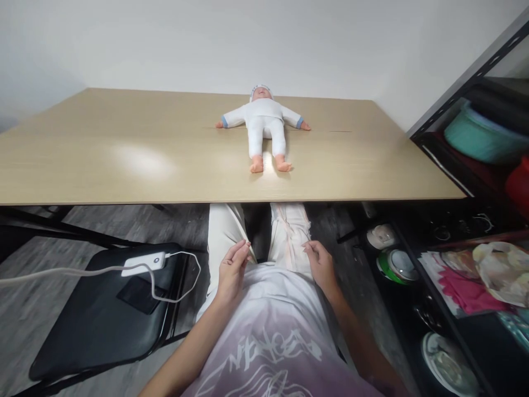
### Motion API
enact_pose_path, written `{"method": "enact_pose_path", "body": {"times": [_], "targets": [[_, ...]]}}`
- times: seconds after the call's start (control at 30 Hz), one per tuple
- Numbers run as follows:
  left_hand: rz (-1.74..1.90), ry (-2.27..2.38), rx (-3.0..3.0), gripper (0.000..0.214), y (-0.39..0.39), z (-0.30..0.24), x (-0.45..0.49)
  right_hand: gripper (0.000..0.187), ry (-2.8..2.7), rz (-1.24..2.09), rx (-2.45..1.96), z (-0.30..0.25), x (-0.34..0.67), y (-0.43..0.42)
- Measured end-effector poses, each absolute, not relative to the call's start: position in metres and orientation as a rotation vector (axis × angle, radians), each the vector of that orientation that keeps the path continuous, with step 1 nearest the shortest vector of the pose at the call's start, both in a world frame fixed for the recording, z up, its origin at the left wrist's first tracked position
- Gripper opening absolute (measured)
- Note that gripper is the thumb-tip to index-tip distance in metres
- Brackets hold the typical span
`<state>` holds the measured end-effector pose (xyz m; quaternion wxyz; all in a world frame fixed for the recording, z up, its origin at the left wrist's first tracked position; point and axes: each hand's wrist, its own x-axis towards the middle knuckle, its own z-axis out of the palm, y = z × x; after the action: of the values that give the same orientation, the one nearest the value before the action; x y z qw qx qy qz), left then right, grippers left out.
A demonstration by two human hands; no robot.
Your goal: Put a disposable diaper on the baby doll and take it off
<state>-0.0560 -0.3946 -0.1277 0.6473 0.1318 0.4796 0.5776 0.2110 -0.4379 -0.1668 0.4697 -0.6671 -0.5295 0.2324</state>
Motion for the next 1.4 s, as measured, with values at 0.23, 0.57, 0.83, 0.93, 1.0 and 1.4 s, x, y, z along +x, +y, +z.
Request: {"method": "enact_pose_path", "body": {"times": [0.23, 0.57, 0.83, 0.93, 1.0, 1.4], "targets": [[1.351, 1.022, 0.357, 0.055, -0.409, -0.102, -0.046, 0.017, -1.444, 0.451, -1.551, -0.139, 0.166, -0.440], [1.466, 1.070, 0.529, 0.055, -0.432, -0.063, -0.029, 0.019, -1.594, -0.054, -1.113, -0.041, 0.106, -0.443], [1.553, 1.016, 0.666, 0.046, -0.439, -0.051, -0.025, 0.022, -1.556, -0.110, -1.116, -0.027, 0.101, -0.444], [1.553, 1.008, 0.695, 0.045, -0.441, -0.052, -0.025, 0.022, -1.528, -0.085, -1.105, -0.027, 0.101, -0.443], [1.550, 1.002, 0.708, 0.043, -0.442, -0.055, -0.025, 0.022, -1.513, -0.063, -1.093, -0.029, 0.102, -0.442], [1.631, 0.999, 0.822, 0.038, -0.443, -0.072, -0.027, 0.022, -1.474, 0.044, -1.035, -0.042, 0.095, -0.439]]}}
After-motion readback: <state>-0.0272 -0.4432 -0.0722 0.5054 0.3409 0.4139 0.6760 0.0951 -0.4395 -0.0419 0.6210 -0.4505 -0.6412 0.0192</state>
